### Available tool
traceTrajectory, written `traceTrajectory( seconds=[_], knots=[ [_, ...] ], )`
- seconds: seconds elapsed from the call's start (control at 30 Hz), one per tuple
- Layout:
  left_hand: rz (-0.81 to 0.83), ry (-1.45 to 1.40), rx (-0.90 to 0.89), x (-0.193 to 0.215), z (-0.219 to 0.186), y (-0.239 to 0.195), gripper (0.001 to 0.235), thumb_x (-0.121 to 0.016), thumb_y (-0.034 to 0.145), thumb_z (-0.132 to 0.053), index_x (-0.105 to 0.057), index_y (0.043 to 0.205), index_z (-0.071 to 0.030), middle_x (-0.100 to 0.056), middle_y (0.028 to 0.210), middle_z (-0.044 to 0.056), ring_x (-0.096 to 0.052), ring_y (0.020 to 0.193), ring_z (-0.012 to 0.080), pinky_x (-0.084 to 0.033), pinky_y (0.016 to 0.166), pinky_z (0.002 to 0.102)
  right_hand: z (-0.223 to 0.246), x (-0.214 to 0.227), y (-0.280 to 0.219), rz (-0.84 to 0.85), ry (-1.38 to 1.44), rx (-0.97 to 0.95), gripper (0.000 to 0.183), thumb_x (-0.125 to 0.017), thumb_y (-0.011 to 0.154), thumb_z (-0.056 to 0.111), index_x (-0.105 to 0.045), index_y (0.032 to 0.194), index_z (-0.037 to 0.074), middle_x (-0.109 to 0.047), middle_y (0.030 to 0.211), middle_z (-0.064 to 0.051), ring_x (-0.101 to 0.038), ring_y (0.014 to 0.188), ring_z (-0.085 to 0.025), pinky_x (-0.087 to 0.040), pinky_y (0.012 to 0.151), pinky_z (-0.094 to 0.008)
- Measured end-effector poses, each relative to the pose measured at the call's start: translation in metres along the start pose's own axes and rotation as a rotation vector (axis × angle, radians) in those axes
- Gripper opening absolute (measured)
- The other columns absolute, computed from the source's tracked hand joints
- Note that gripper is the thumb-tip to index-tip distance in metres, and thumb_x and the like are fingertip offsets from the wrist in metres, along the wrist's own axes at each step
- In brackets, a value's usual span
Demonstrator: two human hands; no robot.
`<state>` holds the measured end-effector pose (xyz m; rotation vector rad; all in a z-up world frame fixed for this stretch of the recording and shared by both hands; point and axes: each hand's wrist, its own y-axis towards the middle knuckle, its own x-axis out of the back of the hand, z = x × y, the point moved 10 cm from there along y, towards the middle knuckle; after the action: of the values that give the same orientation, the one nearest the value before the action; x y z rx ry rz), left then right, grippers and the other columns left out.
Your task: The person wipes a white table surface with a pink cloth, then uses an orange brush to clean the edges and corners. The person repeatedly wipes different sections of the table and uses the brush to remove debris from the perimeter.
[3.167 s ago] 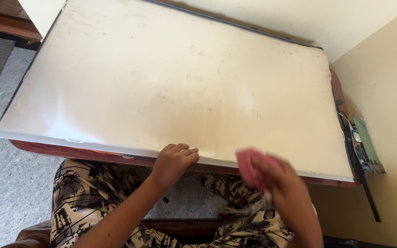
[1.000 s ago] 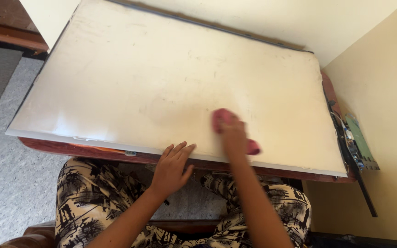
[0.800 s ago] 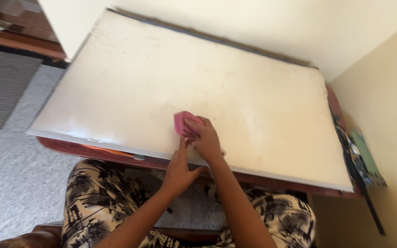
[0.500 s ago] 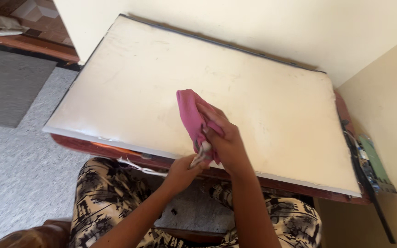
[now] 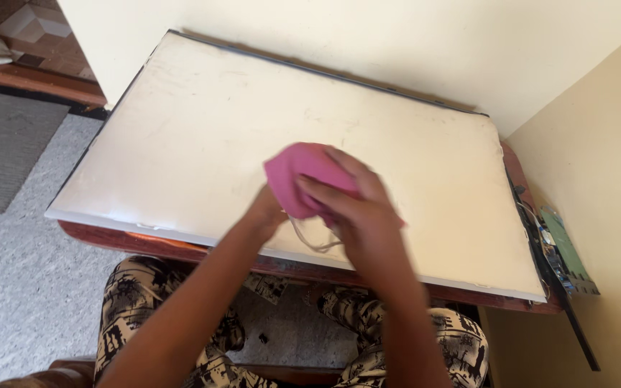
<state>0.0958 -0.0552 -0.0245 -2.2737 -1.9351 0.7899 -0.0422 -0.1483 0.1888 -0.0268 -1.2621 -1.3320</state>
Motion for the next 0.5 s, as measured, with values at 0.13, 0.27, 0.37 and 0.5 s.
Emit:
traceTrajectory(
  seconds=[0.13, 0.27, 0.37, 0.5],
  knots=[
    [0.148, -0.232, 0.001, -0.022, 0.032, 0.031, 0.040, -0.060, 0.096, -0.031, -0.061, 0.127, -0.006, -0.068, 0.114, 0.013, -0.068, 0.105, 0.0259, -0.062, 0.082, 0.039, -0.058, -0.086, -0.001, 0.000, -0.262, -0.055, 0.026, -0.069, 0.103, 0.012, -0.078, 0.119, 0.032, -0.060, 0.148, -0.013, -0.061, 0.128, -0.035, -0.062, 0.095, -0.032],
    [-0.043, -0.431, 0.092, 0.063, 0.071, 0.076, 0.047, -0.051, 0.087, -0.014, -0.056, 0.133, -0.005, -0.062, 0.128, 0.015, -0.065, 0.104, 0.0257, -0.060, 0.085, 0.036, -0.096, -0.155, -0.054, 0.209, -0.407, -0.154, 0.030, -0.061, 0.102, 0.016, -0.076, 0.122, 0.031, -0.041, 0.160, -0.012, -0.043, 0.143, -0.038, -0.036, 0.117, -0.057],
    [-0.198, -0.137, -0.260, 0.120, 0.044, 0.079, 0.058, -0.048, 0.087, 0.005, -0.058, 0.143, -0.008, -0.065, 0.139, 0.010, -0.063, 0.106, 0.0176, -0.056, 0.085, 0.024, -0.140, -0.192, -0.087, 0.439, -0.367, -0.397, 0.041, -0.062, 0.097, 0.028, -0.064, 0.137, 0.033, -0.022, 0.167, -0.011, -0.022, 0.149, -0.043, -0.014, 0.119, -0.065],
    [-0.448, 0.572, -0.230, 0.120, 0.028, 0.047, 0.051, -0.055, 0.094, -0.008, -0.061, 0.143, -0.021, -0.065, 0.139, -0.001, -0.060, 0.075, 0.0280, -0.054, 0.069, 0.036, -0.172, -0.249, -0.090, 0.581, -0.207, -0.397, 0.056, -0.059, 0.109, 0.035, -0.033, 0.157, 0.026, -0.009, 0.167, -0.018, -0.006, 0.153, -0.052, -0.001, 0.111, -0.071]
  ],
)
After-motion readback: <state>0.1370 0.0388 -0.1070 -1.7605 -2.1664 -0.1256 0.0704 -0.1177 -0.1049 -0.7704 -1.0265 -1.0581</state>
